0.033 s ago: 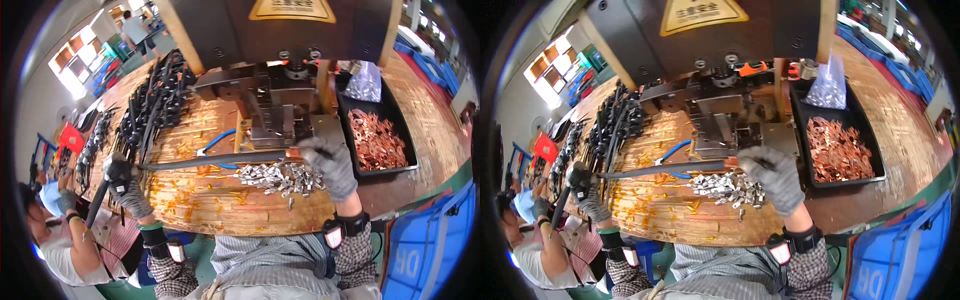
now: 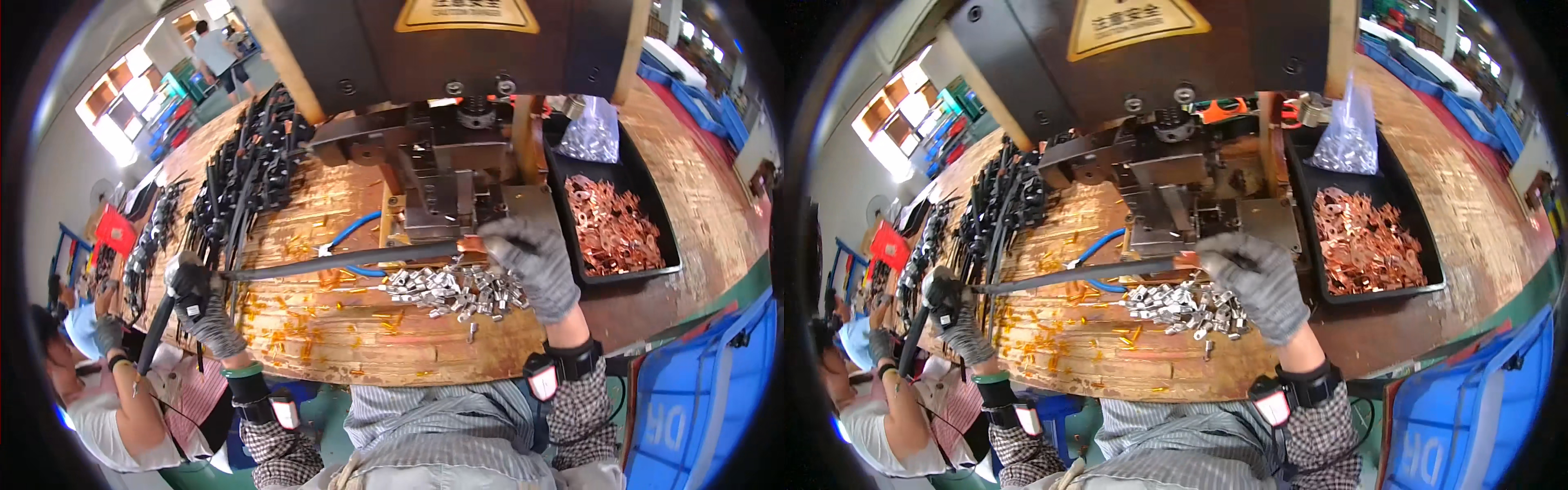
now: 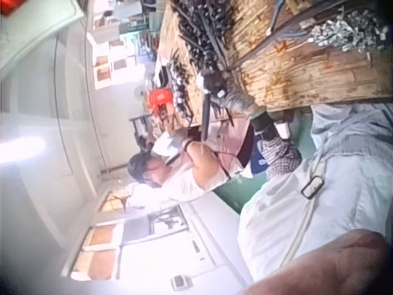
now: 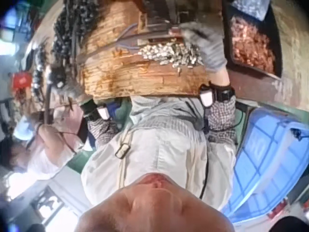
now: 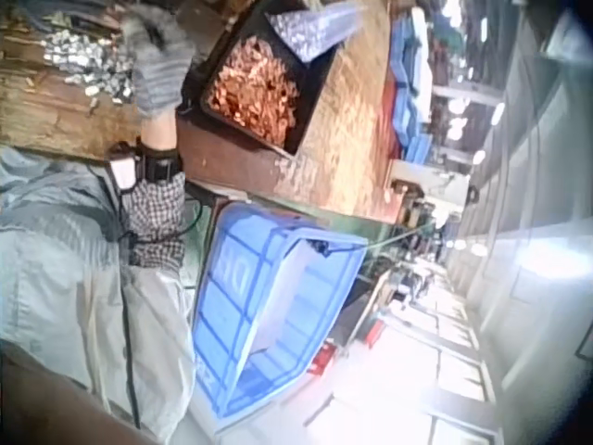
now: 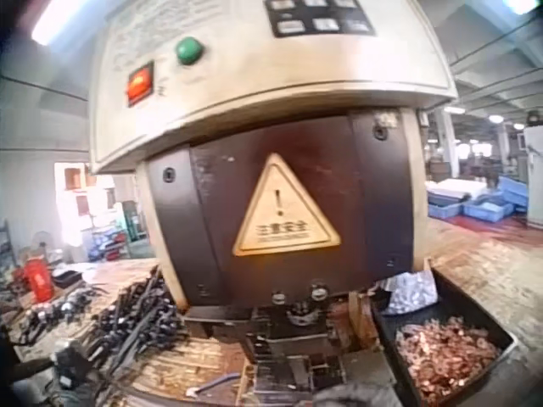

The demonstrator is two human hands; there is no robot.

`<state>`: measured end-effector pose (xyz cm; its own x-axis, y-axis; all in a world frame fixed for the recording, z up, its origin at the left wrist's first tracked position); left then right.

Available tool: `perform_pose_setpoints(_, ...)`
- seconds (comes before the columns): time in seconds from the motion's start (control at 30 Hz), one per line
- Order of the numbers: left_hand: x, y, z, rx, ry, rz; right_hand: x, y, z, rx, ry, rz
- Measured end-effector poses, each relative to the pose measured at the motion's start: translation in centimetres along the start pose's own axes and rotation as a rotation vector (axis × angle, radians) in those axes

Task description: Assembling metal terminal connectors onto industrial cables using a crimping machine and pliers.

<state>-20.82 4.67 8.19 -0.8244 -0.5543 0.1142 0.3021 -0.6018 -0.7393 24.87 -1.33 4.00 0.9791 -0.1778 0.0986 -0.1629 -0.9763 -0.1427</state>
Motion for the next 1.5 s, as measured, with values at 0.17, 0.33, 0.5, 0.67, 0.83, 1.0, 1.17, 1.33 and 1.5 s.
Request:
perform_pose_setpoints(0.17, 0.7, -0.6, -4.0, 0.203, 0.006, 0.01, 0.6, -1.4, 1.0, -0.028, -0.134, -0.054)
perform_pose_setpoints(0.33, -0.4, -0.3, -2.8, 0.212, -0.192, -0.028, 1.0, -2.3, 1.1, -0.016, -0.136, -0.1)
perform_pose_setpoints(0.5, -0.2, -0.4, -4.1, 0.351, 0.204, 0.111, 1.3, -3.1, 1.7, -0.032, -0.125, -0.111)
perform_pose_setpoints(0.67, -0.6, -0.8, -3.3, 0.208, 0.202, 0.099, 1.5, -4.0, 1.2, -0.047, -0.084, -0.109)
perform_pose_setpoints(0.83, -1.9, -1.8, -0.7, 0.184, -0.176, 0.017, 1.3, -4.9, 1.5, -0.048, -0.146, -0.115)
perform_pose_setpoints(1.0, -1.9, -2.1, -0.9, 0.189, -0.115, 0.035, 1.5, -5.1, 1.5, -0.062, -0.095, -0.099)
perform_pose_setpoints(1.17, -1.5, -2.4, -2.0, 0.207, 0.07, 0.02, 2.0, -4.9, 1.4, -0.03, -0.052, -0.067)
perform_pose_setpoints(1.33, -1.6, -2.3, -2.0, 0.221, 0.168, 0.028, 2.2, -4.6, 1.1, -0.028, -0.015, -0.058)
perform_pose_setpoints(1.5, -2.5, -1.6, 0.3, 0.184, -0.096, 0.073, 3.6, -4.2, 1.2, 0.001, 0.026, 0.05)
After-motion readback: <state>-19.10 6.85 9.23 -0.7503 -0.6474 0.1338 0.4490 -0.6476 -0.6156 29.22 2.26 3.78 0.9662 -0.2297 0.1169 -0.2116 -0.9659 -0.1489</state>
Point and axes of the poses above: each hand's wrist, its own y-axis away from the middle knuckle, its own x-axis out of the back of the hand, z = x × y, the point moved 7 cm from there along -y, towards the middle knuckle, and after that the axes turned 14 degrees about y, right-handed, at the moved point
